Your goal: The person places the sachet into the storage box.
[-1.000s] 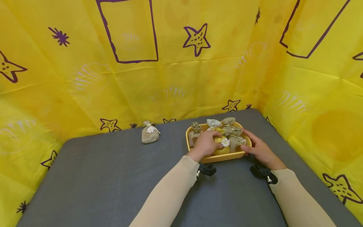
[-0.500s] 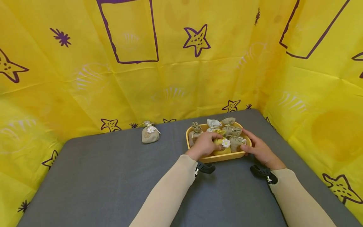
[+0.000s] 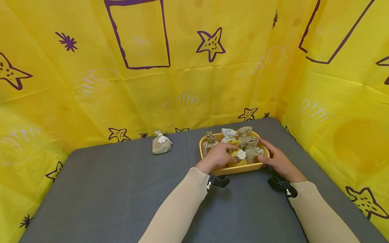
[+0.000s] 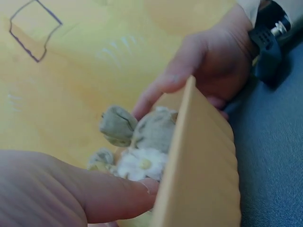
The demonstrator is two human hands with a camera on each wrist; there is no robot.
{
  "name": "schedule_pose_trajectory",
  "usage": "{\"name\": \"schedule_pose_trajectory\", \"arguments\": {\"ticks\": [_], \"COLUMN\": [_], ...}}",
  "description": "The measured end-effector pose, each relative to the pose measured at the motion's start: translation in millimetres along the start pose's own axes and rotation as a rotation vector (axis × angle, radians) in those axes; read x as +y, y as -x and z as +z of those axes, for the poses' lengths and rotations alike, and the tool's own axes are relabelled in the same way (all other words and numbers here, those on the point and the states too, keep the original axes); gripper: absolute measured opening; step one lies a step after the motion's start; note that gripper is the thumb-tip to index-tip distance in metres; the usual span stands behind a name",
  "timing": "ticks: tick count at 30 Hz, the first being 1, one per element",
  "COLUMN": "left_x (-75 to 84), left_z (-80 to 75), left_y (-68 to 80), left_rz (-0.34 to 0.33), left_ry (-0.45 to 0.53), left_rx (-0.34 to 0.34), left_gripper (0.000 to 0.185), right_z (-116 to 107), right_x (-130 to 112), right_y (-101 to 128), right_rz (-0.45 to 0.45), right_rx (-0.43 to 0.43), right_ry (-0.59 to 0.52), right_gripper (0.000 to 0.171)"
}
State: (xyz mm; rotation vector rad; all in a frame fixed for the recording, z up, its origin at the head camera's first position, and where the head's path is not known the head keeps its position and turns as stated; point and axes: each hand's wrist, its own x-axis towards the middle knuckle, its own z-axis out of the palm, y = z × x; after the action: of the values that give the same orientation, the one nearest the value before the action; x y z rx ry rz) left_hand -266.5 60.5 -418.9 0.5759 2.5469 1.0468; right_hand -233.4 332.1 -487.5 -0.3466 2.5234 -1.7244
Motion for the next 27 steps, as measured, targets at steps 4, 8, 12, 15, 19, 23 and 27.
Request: {"name": "schedule_pose_trajectory", "arguments": {"ticks": [4,8,12,15,19,23,27], "left_x": [2.4,3.4,-0.4,-7.2,-26.8,-60.7,-104.9], "left_z": [-7.2,-14.7,-20.1,-25.5,-39.6,-62.7,-91.7], "left_y": [8.0,13.5,19.6,31.8,55.5,81.5,110.5], "left_rz": [-0.025,-0.022,0.006,0.038,0.127,0.156,0.070], "left_ry": [0.030,0.059,0.112,0.240,0.369,0.395,0.410], "left_rx": [0.002,-0.016,-0.015,0.018,0.094,0.153,0.183], "left_gripper": [0.053,0.052,0.052,0.053,0.053,0.053,0.055], "right_z": [0,-1,-1,-1,0,1,1], "right_x": [-1,-1,0,-1,-1,-1,-1], "right_y": [0,0,0,0,1,1,1], "right_rz": [-0.005,-0.017,-0.022,-0.022,-0.015,-0.009,-0.007], "right_rx": [0.000,0.005,0.003,0.001,0.000,0.000,0.004], "right_ry": [-0.005,0.000,0.002,-0.001,-0.002,-0.002,0.004], "right_gripper": [0.075,0.074,0.074,0.074,0.075,0.076,0.075]}}
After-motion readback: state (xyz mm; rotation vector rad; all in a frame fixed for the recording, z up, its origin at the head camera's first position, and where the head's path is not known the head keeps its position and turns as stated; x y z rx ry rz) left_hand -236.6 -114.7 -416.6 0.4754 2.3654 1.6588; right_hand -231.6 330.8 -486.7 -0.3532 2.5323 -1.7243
